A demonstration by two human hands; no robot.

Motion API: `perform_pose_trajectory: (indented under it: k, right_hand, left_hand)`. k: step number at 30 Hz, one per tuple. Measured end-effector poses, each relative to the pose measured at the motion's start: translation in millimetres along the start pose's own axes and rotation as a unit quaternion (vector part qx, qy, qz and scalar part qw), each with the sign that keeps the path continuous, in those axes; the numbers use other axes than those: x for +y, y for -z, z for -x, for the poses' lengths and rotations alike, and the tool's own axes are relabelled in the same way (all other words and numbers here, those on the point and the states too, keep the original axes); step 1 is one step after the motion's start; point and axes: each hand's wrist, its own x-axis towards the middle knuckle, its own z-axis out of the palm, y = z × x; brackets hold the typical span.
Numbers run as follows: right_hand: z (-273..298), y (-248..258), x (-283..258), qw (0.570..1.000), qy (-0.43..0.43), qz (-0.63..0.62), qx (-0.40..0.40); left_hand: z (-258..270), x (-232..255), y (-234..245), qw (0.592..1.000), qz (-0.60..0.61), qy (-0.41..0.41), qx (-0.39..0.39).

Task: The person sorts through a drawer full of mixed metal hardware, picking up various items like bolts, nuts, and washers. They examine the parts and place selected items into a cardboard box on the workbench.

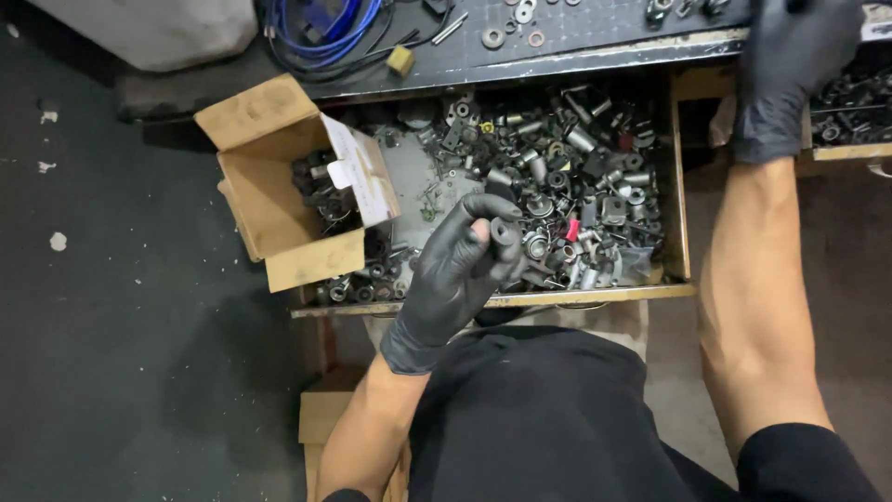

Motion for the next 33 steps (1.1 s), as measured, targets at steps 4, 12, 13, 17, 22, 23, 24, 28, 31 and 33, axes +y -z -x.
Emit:
perform_pose_trajectory:
  k: [4, 12, 13, 17, 22, 23, 24, 28, 31, 33]
  right_hand:
    - [-19, 143, -84, 0.934, 0.008, -0.333, -0.126]
    - [19, 285, -202, 0.733, -0.066, -0.565, -0.373]
    - [16, 287, -204, 0.735, -0.049, -0.568, -0.366]
    - [9, 297, -214, 0.744, -0.014, -0.576, -0.339]
    - [5, 299, -209, 0.797, 0.038, -0.513, -0.318]
    - [7, 297, -206, 0.816, 0.059, -0.489, -0.303]
    - [10, 297, -206, 0.818, 0.058, -0.487, -0.302]
    - [20, 297, -200, 0.833, 0.067, -0.47, -0.284]
    - [27, 297, -193, 0.836, 0.077, -0.47, -0.273]
    - [29, 296, -190, 0.838, 0.081, -0.469, -0.267]
  left_hand:
    - [3, 6, -2, 0.999, 0.018, 0.003, 0.027]
    - [2, -5, 16, 0.992, -0.113, -0.024, 0.054]
    - [3, -2, 17, 0.989, -0.134, -0.025, 0.056]
    - [11, 13, 26, 0.968, -0.243, -0.025, 0.056]
    - [16, 8, 28, 0.956, -0.286, -0.016, 0.066]
    - [15, 6, 27, 0.954, -0.288, -0.005, 0.083]
    - [13, 7, 25, 0.955, -0.287, -0.003, 0.08]
    - [7, 0, 21, 0.954, -0.284, 0.023, 0.092]
    - [4, -7, 20, 0.953, -0.284, 0.053, 0.09]
    - [2, -10, 22, 0.953, -0.281, 0.064, 0.088]
